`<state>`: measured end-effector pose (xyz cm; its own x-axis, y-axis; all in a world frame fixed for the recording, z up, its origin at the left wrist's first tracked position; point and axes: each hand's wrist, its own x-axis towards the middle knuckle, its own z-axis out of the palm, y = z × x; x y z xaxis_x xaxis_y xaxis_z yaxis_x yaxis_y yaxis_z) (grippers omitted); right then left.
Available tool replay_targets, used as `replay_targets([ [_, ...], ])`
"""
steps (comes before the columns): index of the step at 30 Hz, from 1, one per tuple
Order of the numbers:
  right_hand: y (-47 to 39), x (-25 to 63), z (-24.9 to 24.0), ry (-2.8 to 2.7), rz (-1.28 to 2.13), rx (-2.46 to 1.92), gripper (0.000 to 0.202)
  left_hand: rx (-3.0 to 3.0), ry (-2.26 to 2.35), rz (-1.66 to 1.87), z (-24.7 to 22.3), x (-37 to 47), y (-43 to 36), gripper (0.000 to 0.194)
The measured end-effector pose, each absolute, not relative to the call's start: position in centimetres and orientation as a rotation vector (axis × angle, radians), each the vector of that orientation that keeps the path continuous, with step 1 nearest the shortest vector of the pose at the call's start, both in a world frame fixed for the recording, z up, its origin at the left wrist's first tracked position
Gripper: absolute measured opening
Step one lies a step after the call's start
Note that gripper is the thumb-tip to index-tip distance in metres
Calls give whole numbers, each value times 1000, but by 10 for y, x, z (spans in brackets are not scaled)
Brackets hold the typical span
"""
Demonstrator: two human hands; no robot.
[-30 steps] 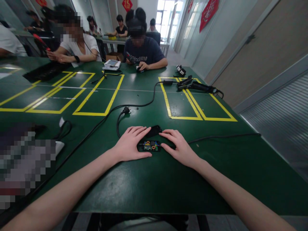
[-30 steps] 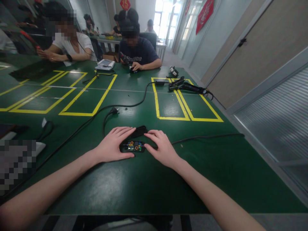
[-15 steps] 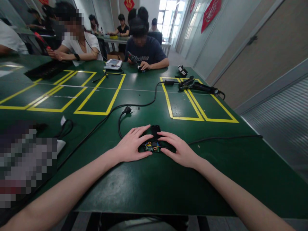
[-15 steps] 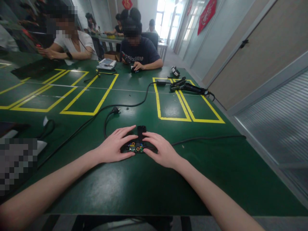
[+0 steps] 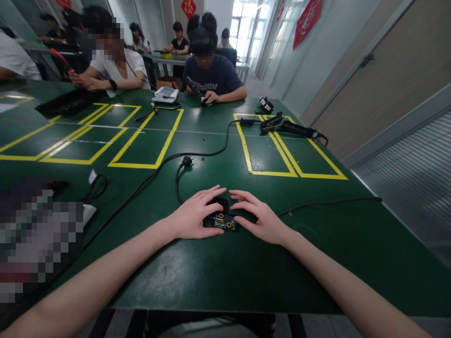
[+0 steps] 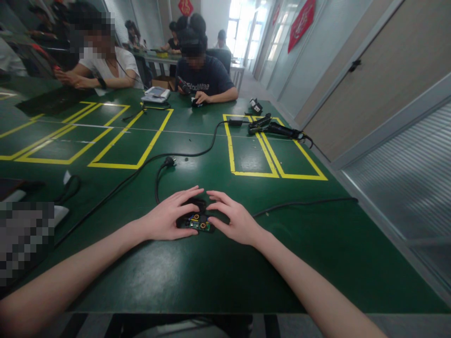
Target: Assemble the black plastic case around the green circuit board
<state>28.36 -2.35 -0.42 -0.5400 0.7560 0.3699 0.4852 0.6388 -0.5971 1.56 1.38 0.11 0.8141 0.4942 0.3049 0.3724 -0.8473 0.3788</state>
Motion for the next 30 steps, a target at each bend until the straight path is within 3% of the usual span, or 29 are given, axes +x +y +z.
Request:
replay_targets([
  [9,-23,283,-6,-2234,519,-1010,33,2732,582,642,-2,14,13,53],
  [19,-24,282,-2,-1979,682,-1137,6,2730,450,721,3,17,5,79],
  [25,-24,280,-6,-1899,813,-1092,18,2589,614,731,-2,16,7,94],
  [28,-25,281,-5,-1929,867,-1049,24,2554,639,701,-6,13,10,87],
  [30,-26,281,-1,-1988,841,-984,22,2570,573,739,-7,13,10,71],
])
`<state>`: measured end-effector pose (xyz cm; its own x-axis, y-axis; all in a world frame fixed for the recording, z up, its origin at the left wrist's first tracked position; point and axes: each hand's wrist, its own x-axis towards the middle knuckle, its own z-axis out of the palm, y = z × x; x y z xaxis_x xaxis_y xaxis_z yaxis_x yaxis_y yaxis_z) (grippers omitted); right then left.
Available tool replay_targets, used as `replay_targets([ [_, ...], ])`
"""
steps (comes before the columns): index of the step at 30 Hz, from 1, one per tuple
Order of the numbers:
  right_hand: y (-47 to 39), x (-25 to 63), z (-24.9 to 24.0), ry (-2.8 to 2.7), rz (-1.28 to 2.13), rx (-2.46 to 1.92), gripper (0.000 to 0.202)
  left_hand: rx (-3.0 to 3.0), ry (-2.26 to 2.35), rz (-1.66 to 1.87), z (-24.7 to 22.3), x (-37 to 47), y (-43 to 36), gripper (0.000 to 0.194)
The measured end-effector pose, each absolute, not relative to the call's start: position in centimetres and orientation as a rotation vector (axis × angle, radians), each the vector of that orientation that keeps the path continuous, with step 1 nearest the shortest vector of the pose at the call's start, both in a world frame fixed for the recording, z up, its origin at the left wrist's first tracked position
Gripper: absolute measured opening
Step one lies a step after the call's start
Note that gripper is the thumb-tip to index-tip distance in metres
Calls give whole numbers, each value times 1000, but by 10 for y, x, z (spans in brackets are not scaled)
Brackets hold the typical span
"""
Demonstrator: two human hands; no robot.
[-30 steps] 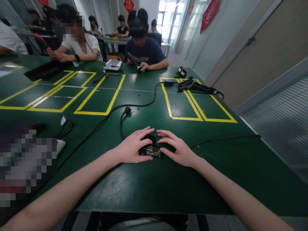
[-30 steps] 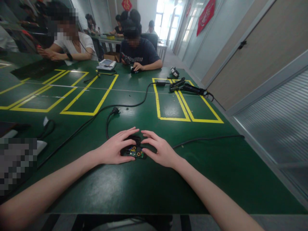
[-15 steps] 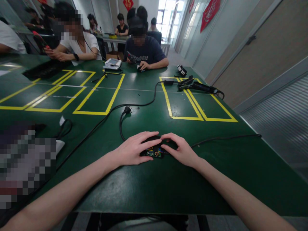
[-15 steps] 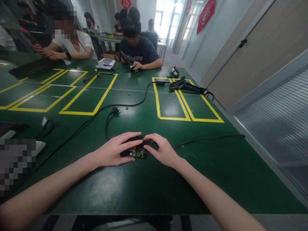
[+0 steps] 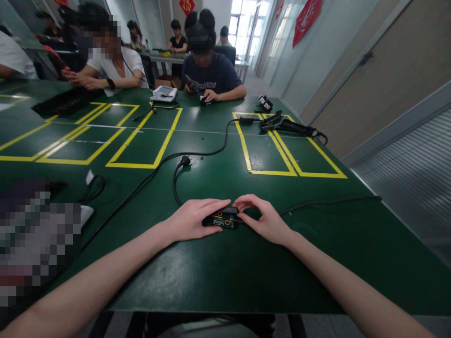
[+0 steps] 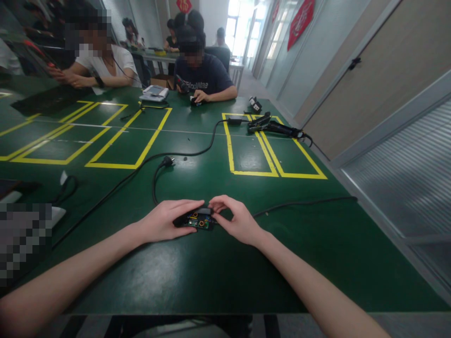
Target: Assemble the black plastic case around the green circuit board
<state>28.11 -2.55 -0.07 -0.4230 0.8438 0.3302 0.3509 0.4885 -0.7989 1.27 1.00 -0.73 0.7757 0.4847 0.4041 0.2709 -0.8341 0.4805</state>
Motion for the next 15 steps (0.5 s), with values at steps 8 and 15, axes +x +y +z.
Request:
replay_targets([
  [8,-28,284,8,-2169,703,-825,13,2697,369,835,-2,21,2,31],
  [15,-30,283,4,-2219,664,-856,15,2602,592,635,-1,19,7,28],
])
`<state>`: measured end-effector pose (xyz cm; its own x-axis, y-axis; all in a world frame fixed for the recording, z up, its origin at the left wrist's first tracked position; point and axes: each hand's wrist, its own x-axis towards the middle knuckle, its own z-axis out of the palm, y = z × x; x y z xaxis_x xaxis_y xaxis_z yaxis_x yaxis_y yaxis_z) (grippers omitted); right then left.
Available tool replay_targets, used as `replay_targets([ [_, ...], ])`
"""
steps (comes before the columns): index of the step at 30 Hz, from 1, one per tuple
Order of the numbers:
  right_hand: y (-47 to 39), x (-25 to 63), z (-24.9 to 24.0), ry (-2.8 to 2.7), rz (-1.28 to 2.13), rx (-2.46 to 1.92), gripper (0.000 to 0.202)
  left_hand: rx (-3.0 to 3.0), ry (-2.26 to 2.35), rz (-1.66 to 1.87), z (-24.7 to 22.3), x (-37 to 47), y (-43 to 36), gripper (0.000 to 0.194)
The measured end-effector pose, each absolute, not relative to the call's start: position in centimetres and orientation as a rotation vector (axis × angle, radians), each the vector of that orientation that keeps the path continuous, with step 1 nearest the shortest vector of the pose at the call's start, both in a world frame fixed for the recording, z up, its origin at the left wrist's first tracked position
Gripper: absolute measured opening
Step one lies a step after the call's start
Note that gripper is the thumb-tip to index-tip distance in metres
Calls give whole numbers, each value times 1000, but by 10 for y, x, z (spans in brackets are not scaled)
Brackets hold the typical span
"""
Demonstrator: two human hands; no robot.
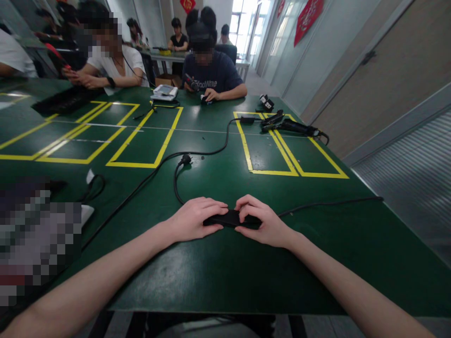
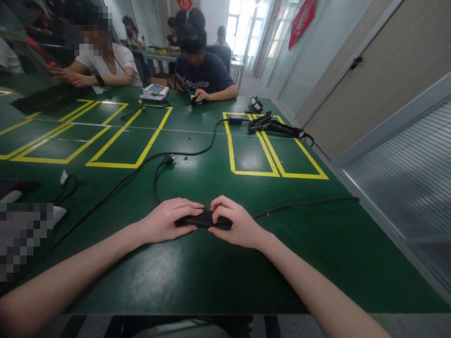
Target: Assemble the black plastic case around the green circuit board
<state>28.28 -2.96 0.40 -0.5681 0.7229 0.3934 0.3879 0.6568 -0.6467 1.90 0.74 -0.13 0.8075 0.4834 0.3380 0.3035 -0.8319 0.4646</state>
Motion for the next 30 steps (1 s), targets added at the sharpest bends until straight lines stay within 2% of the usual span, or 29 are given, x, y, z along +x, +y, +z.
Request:
replay_targets([
  [5,-30,282,9,-2201,639,-883,21,2571,599,634,2,20,7,18],
  [16,-22,290,2,-1793,814,-1032,61,2518,563,651,2,18,6,24],
  [25,-26,288,6,-1997,862,-1067,59,2342,554,673,6,20,12,20],
  [30,-28,286,11,-2000,929,-1014,59,2343,681,571,12,21,11,35],
])
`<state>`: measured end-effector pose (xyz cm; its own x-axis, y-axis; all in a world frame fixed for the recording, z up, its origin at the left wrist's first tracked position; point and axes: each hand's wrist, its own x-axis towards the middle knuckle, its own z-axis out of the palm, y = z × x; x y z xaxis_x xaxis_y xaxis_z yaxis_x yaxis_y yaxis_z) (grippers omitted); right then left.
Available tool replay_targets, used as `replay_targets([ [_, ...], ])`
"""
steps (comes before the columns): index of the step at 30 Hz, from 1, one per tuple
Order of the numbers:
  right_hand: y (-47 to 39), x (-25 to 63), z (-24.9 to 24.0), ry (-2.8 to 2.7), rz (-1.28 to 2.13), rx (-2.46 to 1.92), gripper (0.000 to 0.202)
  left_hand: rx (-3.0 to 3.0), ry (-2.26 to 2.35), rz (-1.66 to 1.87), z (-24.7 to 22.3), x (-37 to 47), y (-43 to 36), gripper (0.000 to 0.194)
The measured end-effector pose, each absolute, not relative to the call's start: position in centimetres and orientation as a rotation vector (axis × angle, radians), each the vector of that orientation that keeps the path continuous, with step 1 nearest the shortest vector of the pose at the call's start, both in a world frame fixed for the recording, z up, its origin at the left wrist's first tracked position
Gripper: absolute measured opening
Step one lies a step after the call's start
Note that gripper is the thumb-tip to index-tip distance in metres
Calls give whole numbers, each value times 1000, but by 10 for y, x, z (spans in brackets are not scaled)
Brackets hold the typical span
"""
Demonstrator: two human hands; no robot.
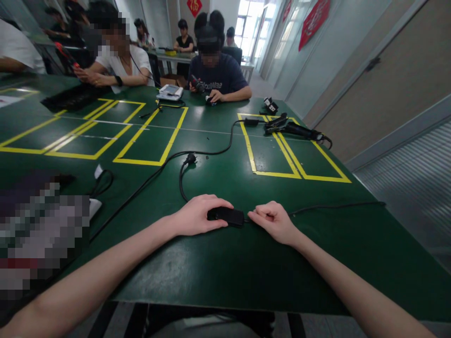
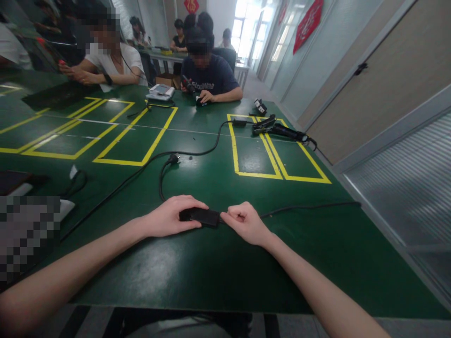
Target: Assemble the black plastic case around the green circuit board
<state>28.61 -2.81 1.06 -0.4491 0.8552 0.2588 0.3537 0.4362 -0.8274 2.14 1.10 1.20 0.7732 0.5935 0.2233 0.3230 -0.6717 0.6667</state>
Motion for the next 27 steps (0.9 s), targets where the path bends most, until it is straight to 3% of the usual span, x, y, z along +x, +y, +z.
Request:
replay_targets([
  [6,-27,284,19,-1850,1088,-964,68,2346,744,562,12,25,10,45],
  [15,-24,248,103,-1565,1437,-299,63,2279,791,558,11,26,11,60],
  [22,-8,218,43,-1999,1571,-673,66,2253,792,578,11,28,10,60],
  [27,-33,213,33,-2245,1470,-577,56,2252,780,583,8,28,11,57],
])
